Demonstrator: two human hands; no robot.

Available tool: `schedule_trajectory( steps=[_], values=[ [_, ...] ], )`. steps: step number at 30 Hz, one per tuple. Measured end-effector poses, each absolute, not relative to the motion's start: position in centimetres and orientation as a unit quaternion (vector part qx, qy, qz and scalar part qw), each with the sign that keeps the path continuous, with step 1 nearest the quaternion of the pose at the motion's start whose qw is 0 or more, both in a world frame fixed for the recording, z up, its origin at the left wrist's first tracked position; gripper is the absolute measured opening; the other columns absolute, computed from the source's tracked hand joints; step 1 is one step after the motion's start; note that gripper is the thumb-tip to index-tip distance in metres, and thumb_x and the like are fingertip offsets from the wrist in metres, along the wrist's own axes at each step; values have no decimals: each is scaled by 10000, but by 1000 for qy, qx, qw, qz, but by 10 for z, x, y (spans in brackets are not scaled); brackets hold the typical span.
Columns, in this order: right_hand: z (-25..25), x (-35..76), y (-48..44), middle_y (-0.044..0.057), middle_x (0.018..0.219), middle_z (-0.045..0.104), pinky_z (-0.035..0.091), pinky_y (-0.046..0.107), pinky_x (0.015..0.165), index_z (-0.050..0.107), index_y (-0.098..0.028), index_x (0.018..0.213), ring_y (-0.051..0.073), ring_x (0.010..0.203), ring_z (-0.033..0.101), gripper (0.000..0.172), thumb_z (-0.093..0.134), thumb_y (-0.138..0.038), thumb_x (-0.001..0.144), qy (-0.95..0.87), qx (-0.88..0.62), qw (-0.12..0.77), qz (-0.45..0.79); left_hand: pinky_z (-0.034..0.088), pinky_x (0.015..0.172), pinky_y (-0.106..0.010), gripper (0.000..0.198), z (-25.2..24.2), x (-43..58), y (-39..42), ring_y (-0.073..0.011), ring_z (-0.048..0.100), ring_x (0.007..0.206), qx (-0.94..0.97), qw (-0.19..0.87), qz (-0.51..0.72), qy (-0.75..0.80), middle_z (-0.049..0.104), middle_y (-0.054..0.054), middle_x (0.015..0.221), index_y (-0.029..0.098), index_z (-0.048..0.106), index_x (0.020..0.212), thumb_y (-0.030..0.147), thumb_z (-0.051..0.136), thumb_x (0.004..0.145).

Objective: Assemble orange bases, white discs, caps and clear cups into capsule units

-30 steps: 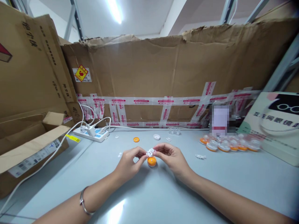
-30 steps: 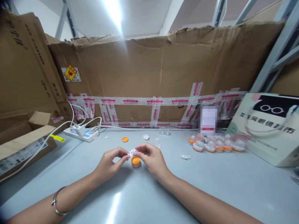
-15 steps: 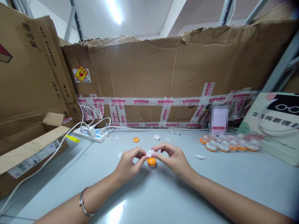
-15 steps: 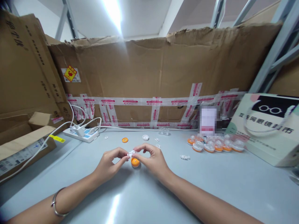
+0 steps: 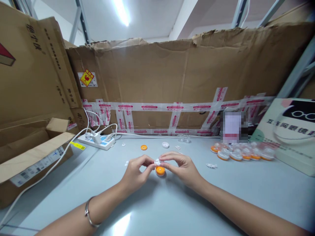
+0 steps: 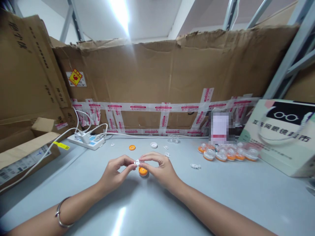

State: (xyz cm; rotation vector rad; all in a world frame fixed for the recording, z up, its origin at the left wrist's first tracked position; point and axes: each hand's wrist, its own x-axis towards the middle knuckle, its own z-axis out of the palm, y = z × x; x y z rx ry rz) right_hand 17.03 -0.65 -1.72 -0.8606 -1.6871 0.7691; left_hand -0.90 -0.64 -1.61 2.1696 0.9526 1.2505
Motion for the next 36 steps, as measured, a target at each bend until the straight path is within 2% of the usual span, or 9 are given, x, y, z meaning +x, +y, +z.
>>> schedule_trajectory(
  steps=[6, 10, 15, 19, 23, 26, 31, 36],
  values=[
    [-20, 173, -6, 50, 860, 675, 513, 323, 747, 679, -235, 867, 175, 810, 632, 149, 650, -237, 721, -766, -316, 509, 234, 485, 603, -225, 123, -16, -9, -7, -125, 605, 604, 768, 258, 458, 365, 647, -24, 651, 144, 583, 707, 230, 544, 787],
    [-24, 176, -5, 71, 883, 667, 522, 310, 716, 642, -229, 940, 167, 813, 628, 175, 539, -192, 804, -818, -272, 492, 124, 493, 609, -235, 131, -16, -8, -7, -131, 610, 614, 752, 299, 456, 372, 641, -24, 648, 143, 572, 702, 245, 546, 780],
    [-21, 180, -4, 95, 869, 669, 504, 309, 707, 597, -184, 1005, 162, 786, 609, 220, 484, -128, 824, -871, -221, 439, -22, 500, 597, -242, 154, -17, -6, -7, -134, 612, 595, 724, 361, 454, 373, 638, -19, 620, 142, 561, 686, 268, 543, 773],
    [-15, 182, -4, 103, 876, 663, 487, 310, 689, 561, -166, 1048, 162, 764, 589, 242, 455, -114, 836, -894, -204, 394, -70, 493, 598, -242, 162, -17, -5, -7, -132, 609, 595, 714, 388, 449, 371, 642, -16, 619, 144, 554, 696, 285, 548, 775],
    [-14, 182, -5, 95, 879, 657, 478, 313, 701, 561, -181, 1039, 162, 770, 582, 236, 435, -131, 845, -897, -206, 388, -58, 480, 592, -236, 180, -17, -5, -7, -131, 604, 598, 717, 393, 444, 368, 643, -20, 627, 142, 546, 692, 299, 550, 779],
    [-16, 180, -5, 83, 863, 642, 481, 309, 708, 574, -196, 1007, 166, 787, 582, 217, 434, -160, 846, -880, -235, 412, 7, 471, 592, -235, 190, -16, -5, -6, -129, 590, 602, 726, 381, 438, 369, 632, -21, 638, 141, 544, 691, 305, 541, 789],
    [-19, 179, 0, 68, 880, 594, 471, 312, 728, 579, -217, 1014, 165, 807, 569, 227, 414, -202, 860, -828, -329, 432, 136, 447, 678, -262, 121, -18, -8, -2, -149, 576, 731, 773, 289, 404, 394, 626, -29, 773, 156, 582, 805, 272, 554, 781],
    [-21, 182, 6, 42, 814, 607, 466, 296, 690, 570, -201, 980, 154, 741, 565, 178, 459, -230, 844, -825, -376, 375, 191, 433, 726, -296, 296, -26, -9, 3, -196, 549, 866, 815, 242, 328, 411, 605, -58, 934, 185, 575, 953, 316, 651, 699]
  ],
)
